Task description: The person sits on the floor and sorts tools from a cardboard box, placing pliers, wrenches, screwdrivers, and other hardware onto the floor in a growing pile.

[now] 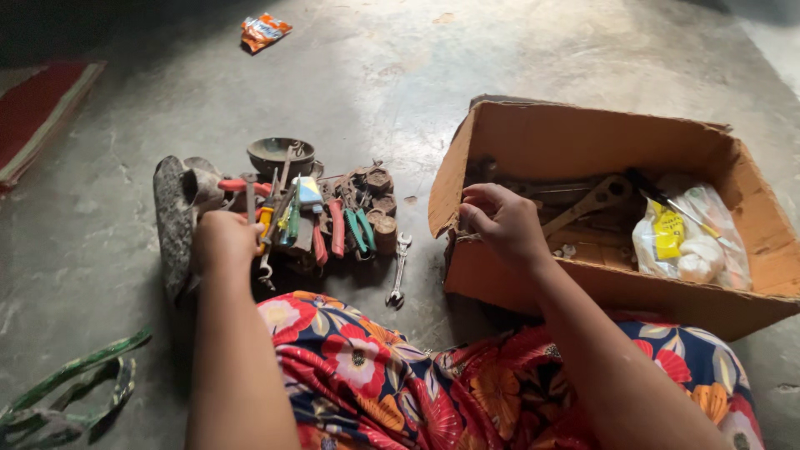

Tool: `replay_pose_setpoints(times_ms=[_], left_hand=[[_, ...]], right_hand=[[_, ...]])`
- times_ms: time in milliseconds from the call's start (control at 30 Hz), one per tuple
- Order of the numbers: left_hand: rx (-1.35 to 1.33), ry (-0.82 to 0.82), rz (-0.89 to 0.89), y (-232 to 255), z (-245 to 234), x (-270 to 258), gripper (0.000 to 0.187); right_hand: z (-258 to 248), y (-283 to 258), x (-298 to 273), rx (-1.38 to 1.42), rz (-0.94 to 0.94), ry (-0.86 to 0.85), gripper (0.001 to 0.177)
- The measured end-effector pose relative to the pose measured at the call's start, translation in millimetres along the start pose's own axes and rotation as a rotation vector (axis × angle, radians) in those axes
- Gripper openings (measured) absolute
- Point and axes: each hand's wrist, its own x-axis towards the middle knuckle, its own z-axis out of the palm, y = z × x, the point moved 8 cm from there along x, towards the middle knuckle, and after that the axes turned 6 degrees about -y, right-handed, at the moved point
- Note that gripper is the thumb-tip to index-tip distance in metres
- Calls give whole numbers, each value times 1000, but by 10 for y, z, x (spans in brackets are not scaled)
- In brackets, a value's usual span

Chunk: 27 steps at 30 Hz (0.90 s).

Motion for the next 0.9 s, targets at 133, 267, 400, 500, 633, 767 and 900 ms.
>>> replay_pose_setpoints(times_ms=[133,267,400,500,633,767,900], left_hand=[[311,148,-72,128,51,202,25],[343,173,-156,203,151,277,18],[333,231,-79,230,272,334,17],[338,294,19,225,379,427,14],[404,348,138,246,489,528,13],[301,359,70,259,506,531,18],[378,275,-22,360,430,427,14]], right_hand=[[-1,6,-5,-20,7,-16,29],[-6,9,-27,-11,-28,-26,28],[18,29,-10,-37,-6,-36,29],[22,53,-6,-23,17,-49,29],[39,70,-13,-25,37,-67,29],[42,82,-17,-10,71,-74,29],[39,35,-15,-12,46,-73,29]])
